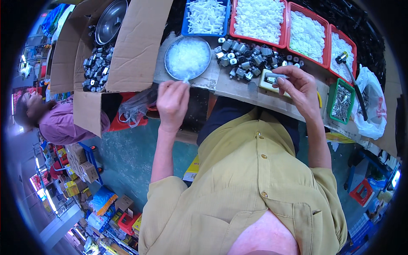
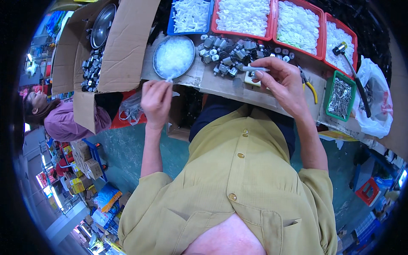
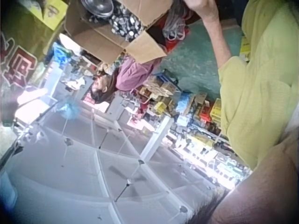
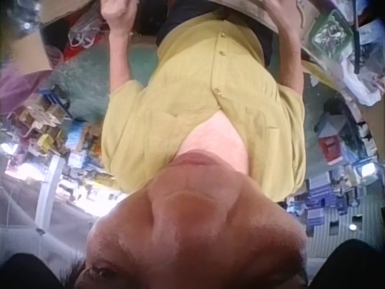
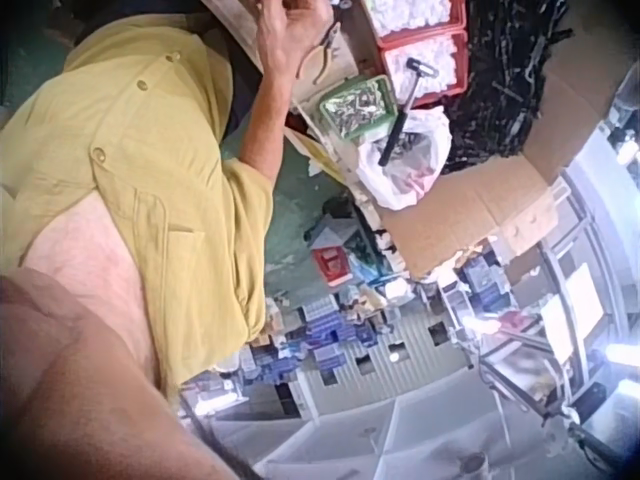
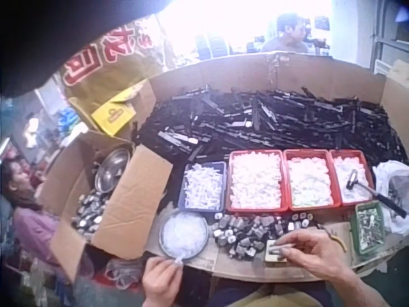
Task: The person assembles small lock mechanisms at a workbench. They pick up a metal lock body, insert a white plastic component, place a metal pin, and use a hammer to tap the pin into place. The person then uses pliers to adjust the pin and places the finished unit aside before repeating the process with new parts.
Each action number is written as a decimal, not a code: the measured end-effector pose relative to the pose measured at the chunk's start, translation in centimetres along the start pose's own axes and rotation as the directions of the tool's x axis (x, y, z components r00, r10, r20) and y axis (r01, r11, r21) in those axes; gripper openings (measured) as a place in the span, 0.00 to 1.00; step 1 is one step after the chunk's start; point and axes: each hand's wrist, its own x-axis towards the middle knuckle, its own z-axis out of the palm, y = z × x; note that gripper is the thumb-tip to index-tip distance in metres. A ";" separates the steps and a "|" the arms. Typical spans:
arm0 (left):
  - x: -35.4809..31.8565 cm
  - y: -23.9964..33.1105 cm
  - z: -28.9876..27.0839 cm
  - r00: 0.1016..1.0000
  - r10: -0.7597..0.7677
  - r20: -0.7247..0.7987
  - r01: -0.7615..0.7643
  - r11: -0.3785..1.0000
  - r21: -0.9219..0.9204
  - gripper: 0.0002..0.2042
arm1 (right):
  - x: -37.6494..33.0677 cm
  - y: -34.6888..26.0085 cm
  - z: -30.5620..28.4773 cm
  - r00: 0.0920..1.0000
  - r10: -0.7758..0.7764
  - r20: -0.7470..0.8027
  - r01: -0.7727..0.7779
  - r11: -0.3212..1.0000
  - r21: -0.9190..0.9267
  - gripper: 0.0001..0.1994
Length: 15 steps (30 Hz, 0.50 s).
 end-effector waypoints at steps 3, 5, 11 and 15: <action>0.7 0.8 -0.3 0.950 -0.300 -0.092 0.259 0.915 -0.308 0.06 | 0.1 0.2 0.5 1.000 0.013 0.018 -0.014 0.998 0.057 0.11; 1.1 1.9 0.5 0.819 -0.573 0.035 0.415 0.550 -0.725 0.06 | 0.2 0.1 1.3 1.000 0.016 0.025 -0.019 0.992 0.128 0.11; 2.6 6.7 3.4 0.748 -0.552 0.369 0.338 -0.161 -0.927 0.07 | 0.3 -0.5 2.3 0.998 -0.028 0.048 0.014 0.962 0.274 0.09; 3.5 8.4 5.0 0.769 -0.490 0.410 0.358 -0.200 -0.912 0.07 | -0.2 -0.5 1.8 0.999 -0.042 0.029 0.032 0.959 0.281 0.08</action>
